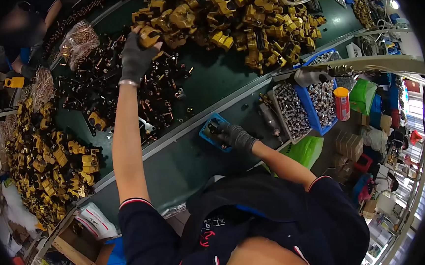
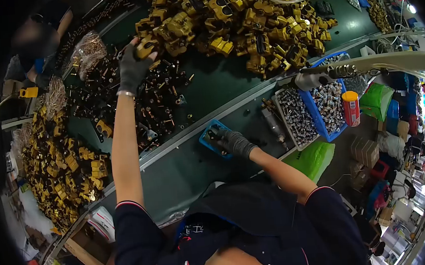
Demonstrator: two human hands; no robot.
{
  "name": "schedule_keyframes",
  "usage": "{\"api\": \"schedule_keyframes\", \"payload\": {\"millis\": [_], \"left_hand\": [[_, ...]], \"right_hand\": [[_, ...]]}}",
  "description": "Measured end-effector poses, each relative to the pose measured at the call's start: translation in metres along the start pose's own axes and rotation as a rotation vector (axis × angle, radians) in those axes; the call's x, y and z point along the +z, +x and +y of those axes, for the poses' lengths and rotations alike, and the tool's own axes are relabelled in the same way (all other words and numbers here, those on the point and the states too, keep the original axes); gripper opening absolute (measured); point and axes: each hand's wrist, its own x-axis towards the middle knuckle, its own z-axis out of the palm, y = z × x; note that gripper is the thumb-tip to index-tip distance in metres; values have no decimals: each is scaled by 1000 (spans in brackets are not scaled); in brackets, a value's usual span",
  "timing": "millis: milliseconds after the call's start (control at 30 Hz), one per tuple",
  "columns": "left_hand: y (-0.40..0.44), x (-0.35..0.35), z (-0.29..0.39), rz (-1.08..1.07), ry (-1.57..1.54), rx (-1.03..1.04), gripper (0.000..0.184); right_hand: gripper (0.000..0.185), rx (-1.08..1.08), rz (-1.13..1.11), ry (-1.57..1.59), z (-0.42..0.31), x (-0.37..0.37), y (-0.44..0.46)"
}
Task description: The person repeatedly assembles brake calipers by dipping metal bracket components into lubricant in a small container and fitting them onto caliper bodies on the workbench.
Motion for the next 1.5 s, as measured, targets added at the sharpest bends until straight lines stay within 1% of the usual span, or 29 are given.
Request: {"api": "schedule_keyframes", "payload": {"millis": [33,67,100,133,167,200,233,267,333,367,433,500,567,600,633,700,733,767,800,833,867,933,1000,1100,1133,1200,1267,1400,1500], "left_hand": [[-18,-9,4,66,-232,-74,68],[-40,-16,5,132,-467,-154,65],[-70,-21,7,85,-787,-281,62],[-100,-25,9,41,-1108,-400,60],[-131,-20,16,102,-1323,-515,59],[-159,-9,24,161,-1539,-625,59],[-185,1,20,168,-1582,-714,61],[-206,13,15,177,-1630,-805,63],[-232,29,20,102,-1710,-828,67],[-244,38,18,171,-1651,-861,66],[-255,46,23,190,-1589,-843,62],[-258,50,29,199,-1523,-815,58],[-261,49,39,261,-1385,-651,42],[-262,47,42,292,-1310,-572,34],[-264,44,47,297,-1307,-570,34],[-267,41,53,310,-1171,-506,31],[-269,42,49,317,-1171,-508,31],[-271,41,44,263,-1109,-493,39],[-270,40,41,209,-1047,-475,47],[-273,41,42,212,-1047,-474,47],[-271,41,53,228,-983,-437,49],[-265,37,66,238,-924,-394,52],[-263,33,72,157,-792,-380,61],[-261,29,78,143,-758,-409,65],[-262,30,76,148,-755,-409,65],[-268,35,72,195,-737,-455,66],[-271,38,73,226,-750,-441,66],[-273,38,86,282,-788,-429,65],[-280,45,91,331,-720,-384,63]], "right_hand": [[25,-39,30,-63,4,4,6],[25,-39,26,-63,34,14,23],[26,-51,11,261,83,27,49],[26,-59,-2,418,83,28,51],[26,-65,-17,574,82,30,53],[28,201,81,998,29,21,32],[29,481,187,1410,-7,16,18],[29,480,183,1397,-9,13,9],[30,-254,219,-57,-3,6,-15],[30,-249,210,-66,-17,8,-25],[26,-542,234,389,-59,11,-46],[26,-506,228,380,-87,11,-65],[26,-472,221,379,-95,13,-68],[26,-532,259,320,-95,15,-65],[25,-590,298,262,-95,17,-62],[24,-606,323,222,-90,21,-51],[23,-616,351,182,-88,23,-49],[23,-616,345,180,-90,23,-51],[24,-655,385,25,-93,22,-54],[24,-690,426,-131,-97,21,-56],[24,-690,427,-134,-101,19,-59],[21,-579,291,-42,-107,14,-60],[23,-615,313,-69,-96,13,-52],[24,-644,357,-111,-97,17,-49],[23,-633,394,-133,-99,18,-49],[23,-606,391,-143,-99,20,-48],[22,-578,390,-153,-97,22,-47],[22,-499,312,-23,-99,23,-46],[22,-470,222,79,-97,21,-41]]}}
